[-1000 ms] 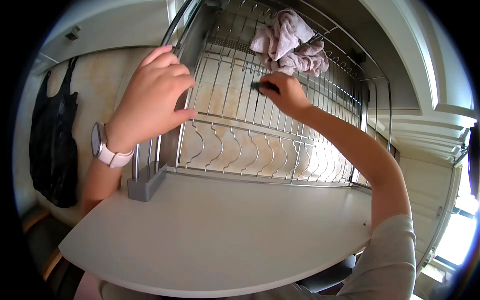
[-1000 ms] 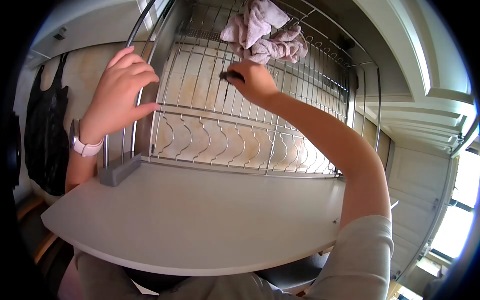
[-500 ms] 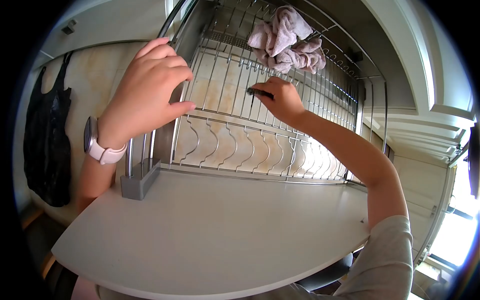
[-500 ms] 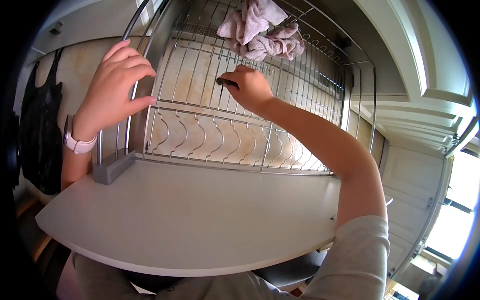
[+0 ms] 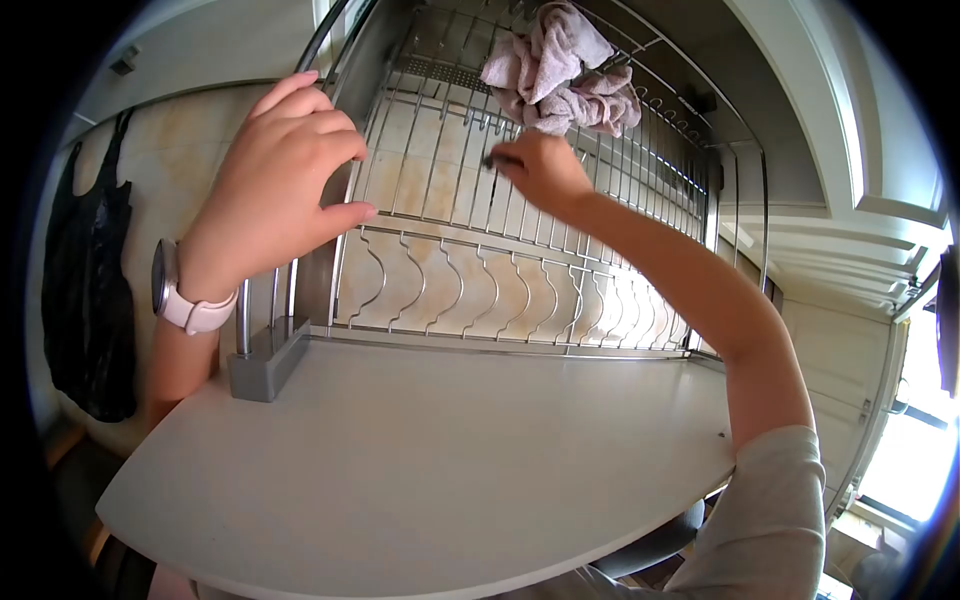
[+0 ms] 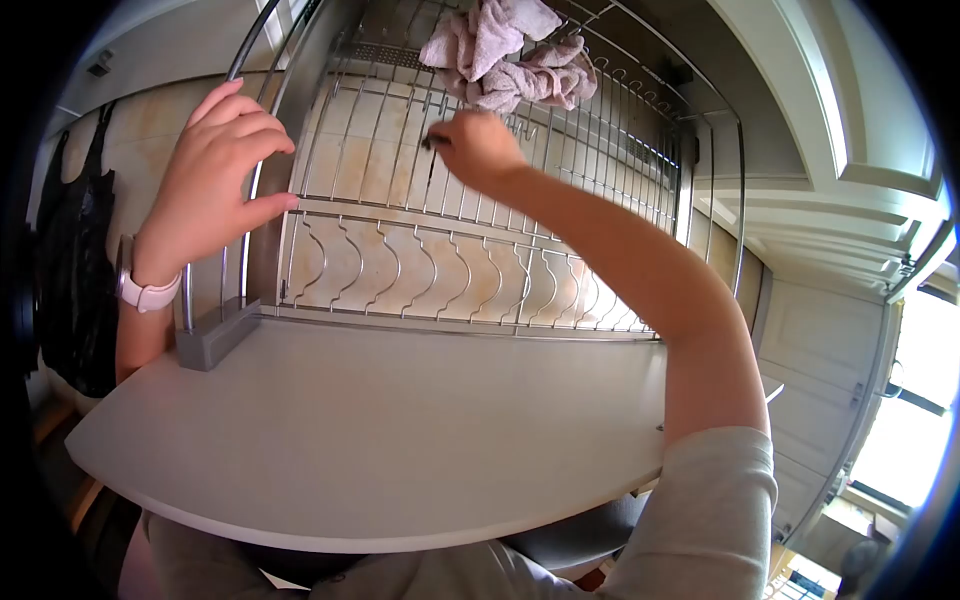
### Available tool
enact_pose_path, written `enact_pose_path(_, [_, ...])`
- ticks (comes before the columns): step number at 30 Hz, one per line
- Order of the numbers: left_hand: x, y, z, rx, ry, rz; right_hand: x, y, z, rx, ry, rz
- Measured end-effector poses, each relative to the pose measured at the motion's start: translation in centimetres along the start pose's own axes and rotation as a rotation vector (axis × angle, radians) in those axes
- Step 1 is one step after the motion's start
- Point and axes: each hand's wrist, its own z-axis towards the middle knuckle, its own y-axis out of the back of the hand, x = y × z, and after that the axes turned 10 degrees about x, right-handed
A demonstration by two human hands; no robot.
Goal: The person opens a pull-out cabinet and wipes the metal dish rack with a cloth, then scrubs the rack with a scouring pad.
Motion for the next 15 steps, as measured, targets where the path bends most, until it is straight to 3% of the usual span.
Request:
enact_pose_path(6, [0.1,-0.2,-0.1,-0.023,0.009,0.011,2.2,-0.7,-2.8,0.202,-0.01,0.058])
enact_pose_path(9, [0.0,-0.2,0.1,-0.023,-0.006,0.024,1.5,-0.1,-1.6,0.224,0.071,-0.022])
enact_pose_path(11, [-0.1,0.0,0.0,-0.016,-0.009,0.032,1.3,-0.2,-1.2,0.233,0.016,0.004])
enact_pose_path(13, [-0.2,0.4,0.0,0.134,0.064,0.051,1.3,-0.3,-1.2,0.168,0.038,-0.029])
enact_pose_path(15, [-0.2,0.4,0.1,0.12,0.054,0.043,1.8,-0.4,-1.8,0.113,0.026,-0.035])
